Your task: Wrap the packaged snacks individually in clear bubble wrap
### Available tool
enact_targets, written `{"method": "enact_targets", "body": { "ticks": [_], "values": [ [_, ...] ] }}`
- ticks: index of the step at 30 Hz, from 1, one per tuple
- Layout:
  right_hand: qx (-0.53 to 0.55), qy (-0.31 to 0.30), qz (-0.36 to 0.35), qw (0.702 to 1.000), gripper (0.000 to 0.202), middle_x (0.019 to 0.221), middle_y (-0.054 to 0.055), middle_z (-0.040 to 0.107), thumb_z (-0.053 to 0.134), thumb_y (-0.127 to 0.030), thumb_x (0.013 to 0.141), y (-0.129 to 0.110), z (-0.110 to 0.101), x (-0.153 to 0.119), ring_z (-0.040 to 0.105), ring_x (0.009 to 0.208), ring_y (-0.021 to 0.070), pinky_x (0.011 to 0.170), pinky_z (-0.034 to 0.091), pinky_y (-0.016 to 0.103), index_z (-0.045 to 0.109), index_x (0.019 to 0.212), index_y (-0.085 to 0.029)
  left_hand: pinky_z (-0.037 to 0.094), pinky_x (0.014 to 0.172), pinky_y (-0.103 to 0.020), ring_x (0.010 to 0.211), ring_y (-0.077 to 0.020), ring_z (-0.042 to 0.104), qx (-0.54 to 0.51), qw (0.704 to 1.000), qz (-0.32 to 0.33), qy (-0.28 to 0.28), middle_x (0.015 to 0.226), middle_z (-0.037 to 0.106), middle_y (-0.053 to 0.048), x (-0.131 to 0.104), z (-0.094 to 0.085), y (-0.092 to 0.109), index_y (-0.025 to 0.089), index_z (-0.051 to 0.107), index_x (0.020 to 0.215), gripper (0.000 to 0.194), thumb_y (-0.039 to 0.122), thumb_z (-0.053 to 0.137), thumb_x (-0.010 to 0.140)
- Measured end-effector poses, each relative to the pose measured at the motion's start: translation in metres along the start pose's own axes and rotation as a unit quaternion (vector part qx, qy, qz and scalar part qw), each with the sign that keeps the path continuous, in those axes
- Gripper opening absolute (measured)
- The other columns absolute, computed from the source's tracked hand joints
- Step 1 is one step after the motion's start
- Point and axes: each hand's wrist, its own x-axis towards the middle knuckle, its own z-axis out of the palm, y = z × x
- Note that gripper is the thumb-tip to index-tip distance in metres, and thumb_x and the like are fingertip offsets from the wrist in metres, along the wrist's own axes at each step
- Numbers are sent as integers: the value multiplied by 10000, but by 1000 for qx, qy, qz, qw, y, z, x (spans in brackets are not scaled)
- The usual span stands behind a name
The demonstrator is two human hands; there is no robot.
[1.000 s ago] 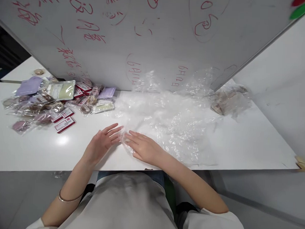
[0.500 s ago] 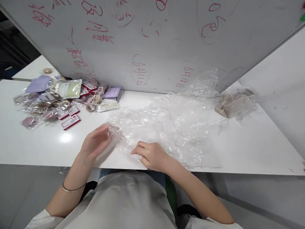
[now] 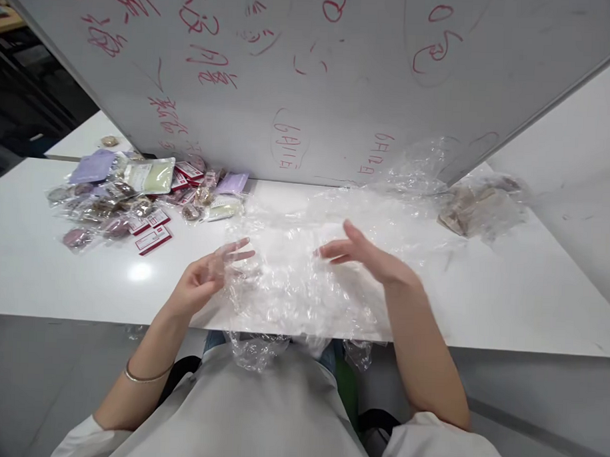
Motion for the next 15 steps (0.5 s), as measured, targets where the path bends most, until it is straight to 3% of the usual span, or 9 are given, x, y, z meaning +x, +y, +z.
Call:
{"method": "enact_targets", "body": {
  "ticks": [2, 3, 4, 6, 8, 10, 12, 14, 15],
  "values": [
    [117, -121, 25, 985, 731, 1060, 120, 726, 338, -804, 864, 7, 24, 24, 686, 1011, 267, 946, 521, 480, 725, 1015, -202, 507, 989, -520, 1408, -387, 400, -2, 999, 10, -45, 1578, 370, -69, 0, 4, 1, 251, 694, 1018, 168, 280, 657, 858],
    [170, -128, 29, 977, 613, 997, 91, 728, 492, -749, 843, 9, 36, 32, 697, 963, 240, 938, 532, 454, 714, 1022, -206, 506, 983, -522, 1414, -406, 380, -29, 997, 10, -65, 1596, 336, -63, 0, 7, 2, 248, 693, 995, 195, 351, 700, 831],
    [210, -109, 23, 971, 489, 913, 50, 716, 631, -655, 815, 10, 46, 38, 703, 873, 200, 888, 558, 410, 701, 1016, -214, 515, 965, -520, 1410, -422, 377, -72, 995, 4, -71, 1610, 305, -60, 1, 9, 3, 248, 689, 1009, 295, 457, 722, 802],
    [261, -45, 1, 964, 329, 765, -36, 639, 766, -471, 772, 9, 59, 44, 645, 625, 105, 656, 575, 275, 674, 980, -232, 543, 901, -498, 1379, -420, 415, -179, 983, -39, -25, 1619, 280, -61, 4, 15, 3, 277, 652, 1153, 514, 642, 661, 791],
    [277, -3, -31, 960, 267, 729, -76, 578, 742, -431, 807, 5, 62, 46, 503, 429, 34, 404, 428, 181, 656, 984, -250, 555, 855, -457, 1306, -368, 510, -238, 961, -131, 53, 1588, 342, -72, 8, 19, 3, 315, 572, 1307, 563, 652, 581, 856],
    [248, 20, -69, 966, 238, 766, -74, 598, 668, -443, 873, -2, 60, 45, 401, 343, 4, 304, 270, 170, 649, 1031, -266, 543, 855, -428, 1199, -315, 597, -245, 936, -249, 52, 1500, 468, -102, 13, 23, 1, 297, 556, 1345, 547, 599, 583, 890],
    [175, 33, -102, 979, 260, 806, -48, 650, 593, -455, 928, -10, 53, 44, 384, 321, 2, 286, 234, 182, 653, 1100, -270, 524, 849, -406, 1097, -289, 642, -219, 917, -332, -14, 1344, 606, -139, 16, 25, 1, 226, 605, 1311, 592, 610, 624, 860],
    [75, 53, -117, 989, 318, 771, -27, 672, 530, -460, 965, -19, 42, 43, 399, 323, 16, 299, 267, 195, 659, 1184, -268, 507, 821, -364, 1000, -252, 658, -173, 921, -344, -53, 1161, 694, -125, 20, 24, 2, 188, 661, 1245, 580, 563, 713, 806],
    [21, 67, -115, 991, 339, 728, -25, 665, 516, -454, 974, -23, 35, 43, 404, 331, 24, 316, 290, 200, 666, 1214, -267, 498, 801, -334, 942, -220, 657, -148, 932, -328, -42, 1086, 710, -101, 21, 22, 3, 184, 687, 1202, 542, 497, 773, 768]
  ]
}}
